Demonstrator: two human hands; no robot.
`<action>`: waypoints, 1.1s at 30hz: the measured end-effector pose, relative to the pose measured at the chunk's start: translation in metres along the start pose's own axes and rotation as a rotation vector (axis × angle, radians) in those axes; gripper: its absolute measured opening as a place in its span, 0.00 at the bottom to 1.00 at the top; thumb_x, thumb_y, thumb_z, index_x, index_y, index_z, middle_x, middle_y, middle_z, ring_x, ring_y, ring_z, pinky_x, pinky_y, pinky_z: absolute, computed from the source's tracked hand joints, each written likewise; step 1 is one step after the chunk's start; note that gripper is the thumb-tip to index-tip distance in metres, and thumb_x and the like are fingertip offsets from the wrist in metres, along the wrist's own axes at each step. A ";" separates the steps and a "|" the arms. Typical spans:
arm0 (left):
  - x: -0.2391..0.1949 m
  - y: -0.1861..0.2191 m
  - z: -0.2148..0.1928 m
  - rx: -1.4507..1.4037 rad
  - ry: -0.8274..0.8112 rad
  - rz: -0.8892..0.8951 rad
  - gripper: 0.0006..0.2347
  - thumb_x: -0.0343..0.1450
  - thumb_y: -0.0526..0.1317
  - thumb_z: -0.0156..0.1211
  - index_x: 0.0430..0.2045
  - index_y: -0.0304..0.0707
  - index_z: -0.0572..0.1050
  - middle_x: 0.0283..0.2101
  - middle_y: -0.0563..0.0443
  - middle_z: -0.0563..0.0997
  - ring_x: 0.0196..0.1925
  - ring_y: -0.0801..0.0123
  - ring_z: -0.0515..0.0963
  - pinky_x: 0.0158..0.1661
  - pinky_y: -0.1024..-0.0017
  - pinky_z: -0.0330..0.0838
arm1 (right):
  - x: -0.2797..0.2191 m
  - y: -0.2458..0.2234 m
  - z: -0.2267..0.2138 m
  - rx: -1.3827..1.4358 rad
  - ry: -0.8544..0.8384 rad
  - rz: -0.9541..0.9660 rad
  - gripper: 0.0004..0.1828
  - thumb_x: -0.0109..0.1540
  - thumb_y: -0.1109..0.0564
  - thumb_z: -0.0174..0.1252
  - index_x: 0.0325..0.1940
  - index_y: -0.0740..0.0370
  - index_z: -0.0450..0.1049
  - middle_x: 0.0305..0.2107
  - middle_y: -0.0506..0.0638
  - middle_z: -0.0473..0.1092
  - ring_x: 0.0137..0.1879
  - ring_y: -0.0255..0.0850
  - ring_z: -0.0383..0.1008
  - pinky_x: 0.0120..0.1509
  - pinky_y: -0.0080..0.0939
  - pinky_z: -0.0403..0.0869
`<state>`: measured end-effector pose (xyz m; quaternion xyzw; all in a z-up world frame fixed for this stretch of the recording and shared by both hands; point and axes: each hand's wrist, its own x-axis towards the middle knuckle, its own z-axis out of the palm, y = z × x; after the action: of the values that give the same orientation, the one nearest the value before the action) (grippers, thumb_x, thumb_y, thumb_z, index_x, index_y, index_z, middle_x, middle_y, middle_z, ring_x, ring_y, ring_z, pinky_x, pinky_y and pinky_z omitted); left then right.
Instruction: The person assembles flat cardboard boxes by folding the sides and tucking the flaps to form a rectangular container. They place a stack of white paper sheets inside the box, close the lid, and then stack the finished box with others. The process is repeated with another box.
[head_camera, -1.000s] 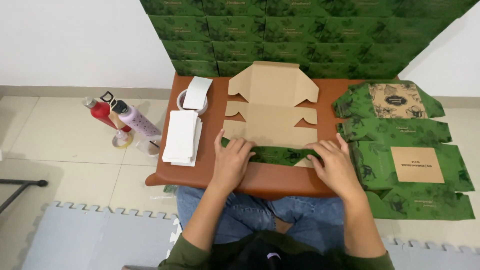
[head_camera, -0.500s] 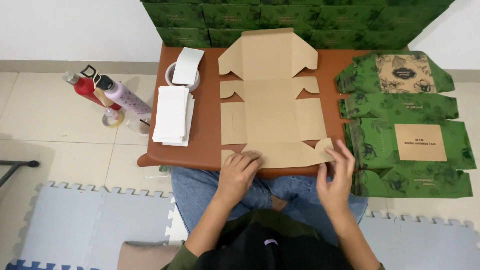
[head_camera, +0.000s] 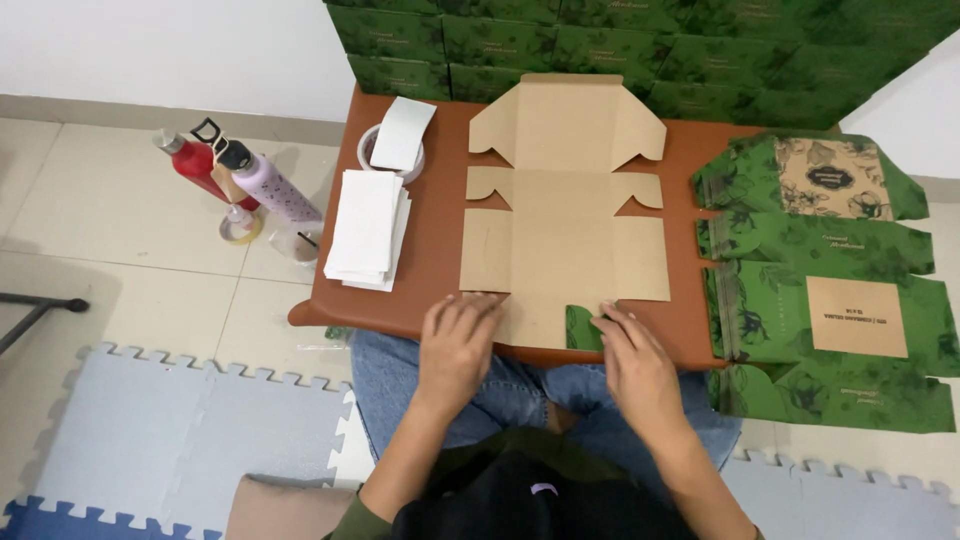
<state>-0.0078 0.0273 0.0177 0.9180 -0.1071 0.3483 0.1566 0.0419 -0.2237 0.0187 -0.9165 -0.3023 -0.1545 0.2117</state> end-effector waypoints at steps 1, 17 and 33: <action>-0.001 0.000 -0.001 -0.002 -0.001 0.000 0.07 0.72 0.33 0.59 0.41 0.39 0.80 0.46 0.49 0.81 0.51 0.60 0.78 0.58 0.57 0.67 | 0.000 0.001 0.000 -0.001 -0.002 0.002 0.15 0.64 0.66 0.55 0.53 0.58 0.76 0.52 0.55 0.74 0.57 0.51 0.76 0.66 0.49 0.73; 0.001 0.040 0.042 0.156 -0.018 -0.222 0.11 0.68 0.43 0.69 0.37 0.38 0.78 0.34 0.48 0.75 0.38 0.62 0.75 0.45 0.66 0.67 | -0.014 0.012 0.009 -0.199 0.037 0.241 0.32 0.64 0.42 0.59 0.67 0.62 0.69 0.57 0.58 0.67 0.66 0.55 0.65 0.60 0.52 0.66; -0.003 0.042 0.046 0.159 0.066 -0.237 0.10 0.67 0.44 0.71 0.34 0.40 0.80 0.40 0.48 0.79 0.44 0.62 0.80 0.46 0.67 0.67 | 0.047 0.041 0.029 0.083 -0.142 0.002 0.29 0.59 0.69 0.46 0.65 0.64 0.65 0.63 0.67 0.65 0.72 0.58 0.62 0.75 0.60 0.58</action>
<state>0.0050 -0.0279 -0.0078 0.9217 0.0351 0.3648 0.1270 0.1077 -0.2162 0.0008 -0.9158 -0.3218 -0.0762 0.2278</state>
